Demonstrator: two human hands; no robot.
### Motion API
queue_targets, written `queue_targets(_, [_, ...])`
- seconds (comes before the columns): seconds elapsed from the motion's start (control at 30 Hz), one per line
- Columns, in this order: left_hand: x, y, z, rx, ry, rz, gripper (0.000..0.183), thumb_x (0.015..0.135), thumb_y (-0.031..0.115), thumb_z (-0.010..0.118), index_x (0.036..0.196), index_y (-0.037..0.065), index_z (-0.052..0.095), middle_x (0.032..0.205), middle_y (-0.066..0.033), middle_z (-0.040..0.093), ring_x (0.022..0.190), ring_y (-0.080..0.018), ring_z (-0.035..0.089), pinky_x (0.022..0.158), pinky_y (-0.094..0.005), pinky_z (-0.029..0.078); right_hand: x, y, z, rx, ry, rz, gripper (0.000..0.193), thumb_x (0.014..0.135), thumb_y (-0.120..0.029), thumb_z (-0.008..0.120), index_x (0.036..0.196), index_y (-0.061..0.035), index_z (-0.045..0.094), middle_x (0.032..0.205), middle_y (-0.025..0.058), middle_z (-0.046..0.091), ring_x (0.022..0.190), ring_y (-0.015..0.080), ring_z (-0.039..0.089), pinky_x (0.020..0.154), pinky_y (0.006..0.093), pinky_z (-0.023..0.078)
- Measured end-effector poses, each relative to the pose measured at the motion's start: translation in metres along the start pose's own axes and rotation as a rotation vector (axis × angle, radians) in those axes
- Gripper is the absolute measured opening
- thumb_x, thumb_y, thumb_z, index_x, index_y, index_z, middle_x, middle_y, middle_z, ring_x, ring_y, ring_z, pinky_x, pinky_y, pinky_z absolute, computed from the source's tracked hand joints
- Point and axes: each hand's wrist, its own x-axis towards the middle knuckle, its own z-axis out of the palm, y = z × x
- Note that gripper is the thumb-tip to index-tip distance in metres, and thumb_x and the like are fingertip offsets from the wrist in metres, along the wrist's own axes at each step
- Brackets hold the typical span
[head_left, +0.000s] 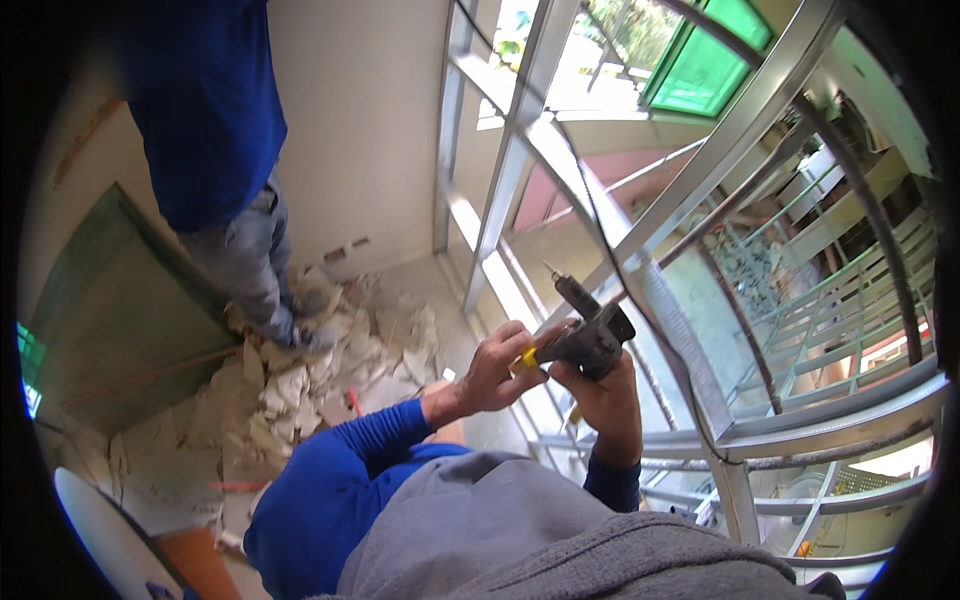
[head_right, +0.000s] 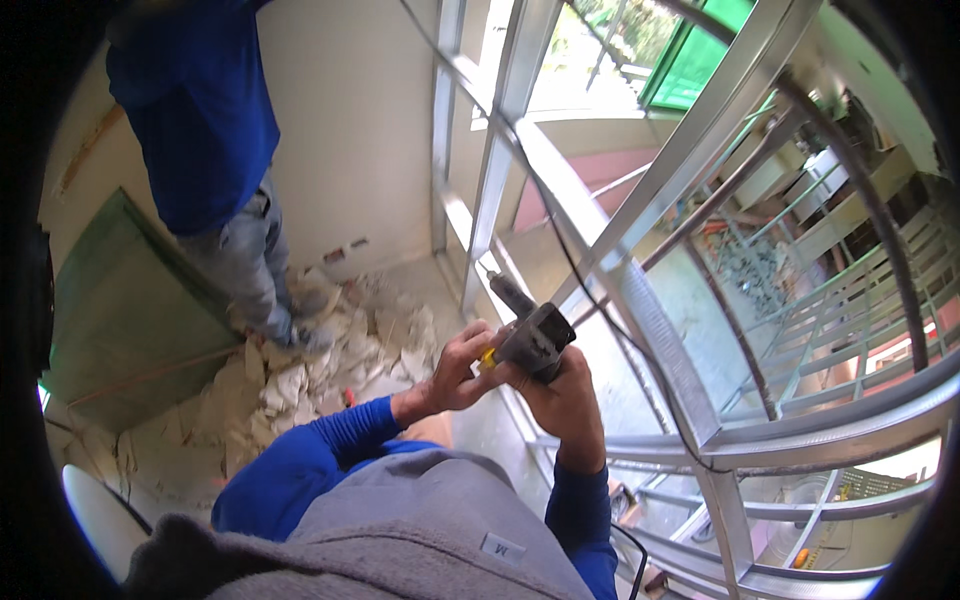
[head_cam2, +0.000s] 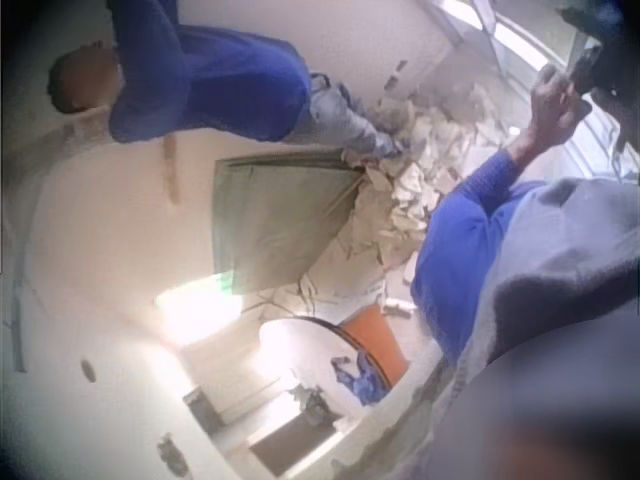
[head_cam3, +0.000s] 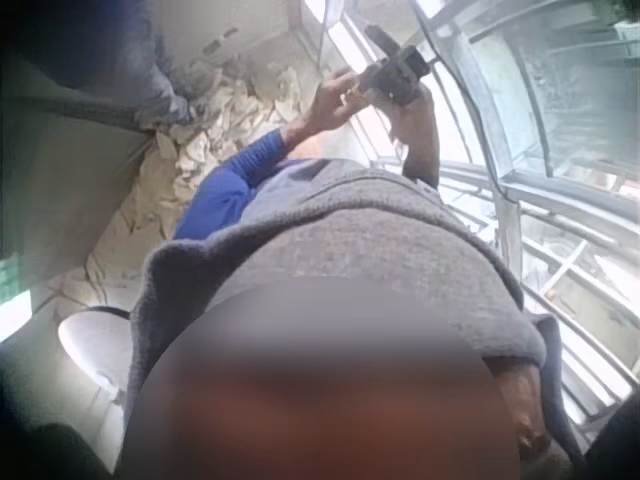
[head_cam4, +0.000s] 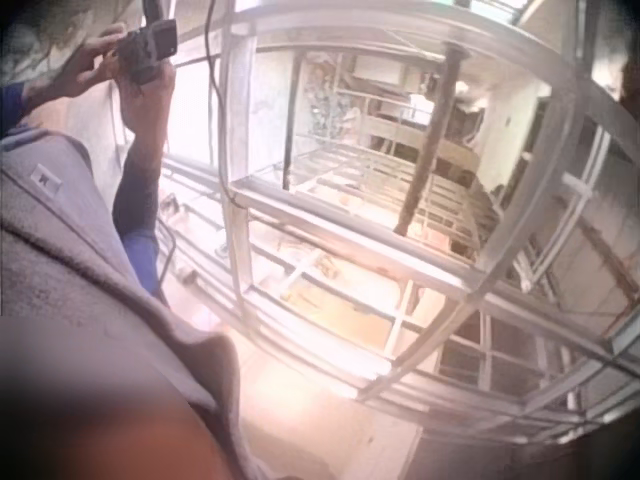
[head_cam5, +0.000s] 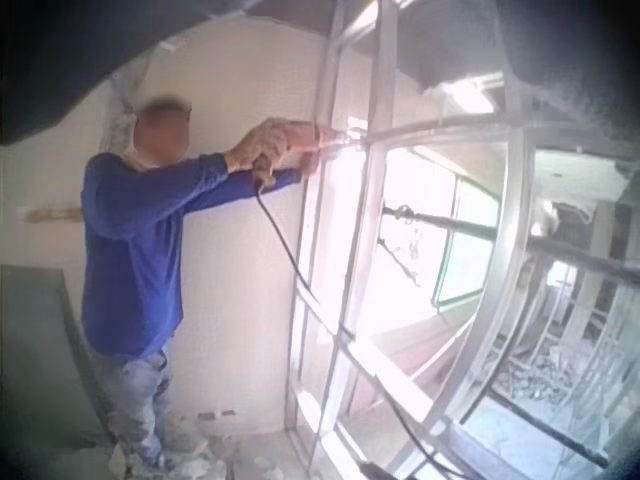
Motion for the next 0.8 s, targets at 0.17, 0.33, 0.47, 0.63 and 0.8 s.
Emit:
queue_targets(0.17, [0.06, 0.013, -0.032, -0.061, 0.118, 0.231, 0.04, 0.087, 0.035, 0.077, 0.098, -0.001, 0.062, 0.08, -0.0142, 0.052, 0.069, -0.0311, 0.053, 0.061, -0.0415, 0.042, 0.032, -0.052, 0.016, 0.063, 0.131, -0.099, 0.024, 0.085, -0.003, 0.076, 0.109, -0.0005, 0.072, 0.103, 0.0079, 0.074, 0.095, 0.0175, 0.07, 0.088, 0.0326, 0.055])
queue_targets(0.33, [0.124, 0.025, -0.084, -0.059, 0.149, 0.372, 0.04, 0.087, 0.037, 0.077, 0.094, 0.001, 0.062, 0.08, -0.0128, 0.052, 0.067, -0.0295, 0.053, 0.058, -0.0401, 0.042, 0.08, -0.098, 0.038, 0.214, 0.207, -0.224, 0.037, 0.082, 0.006, 0.071, 0.118, 0.0038, 0.063, 0.113, 0.0135, 0.07, 0.107, 0.0211, 0.068, 0.099, 0.0357, 0.054])
queue_targets(0.47, [0.184, 0.04, -0.129, -0.078, 0.13, 0.492, 0.039, 0.089, 0.038, 0.076, 0.089, 0.003, 0.058, 0.079, -0.0119, 0.047, 0.065, -0.0283, 0.048, 0.058, -0.0409, 0.04, 0.121, -0.143, 0.051, 0.068, 0.318, -0.388, 0.05, 0.085, -0.023, 0.081, 0.119, 0.0077, 0.061, 0.11, 0.0176, 0.071, 0.103, 0.0224, 0.068, 0.099, 0.0368, 0.053])
queue_targets(0.63, [0.256, 0.074, -0.181, -0.079, 0.076, 0.585, 0.039, 0.092, 0.037, 0.073, 0.093, 0.003, 0.055, 0.08, -0.0124, 0.044, 0.066, -0.0288, 0.046, 0.059, -0.0413, 0.039, 0.172, -0.201, 0.059, 0.009, 0.287, -0.579, 0.08, 0.084, -0.039, 0.086, 0.135, 0.0099, 0.049, 0.117, 0.0223, 0.067, 0.109, 0.0284, 0.067, 0.105, 0.0422, 0.049])
queue_targets(0.8, [0.326, 0.1, -0.205, -0.28, 0.055, 0.551, 0.042, 0.099, 0.026, 0.062, 0.127, -0.005, 0.059, 0.086, -0.0176, 0.057, 0.072, -0.0309, 0.057, 0.065, -0.04, 0.044, 0.222, -0.26, 0.059, -0.08, 0.407, -0.554, 0.065, 0.091, -0.022, 0.077, 0.141, 0.0053, 0.047, 0.122, 0.0188, 0.066, 0.11, 0.024, 0.067, 0.102, 0.0406, 0.052])
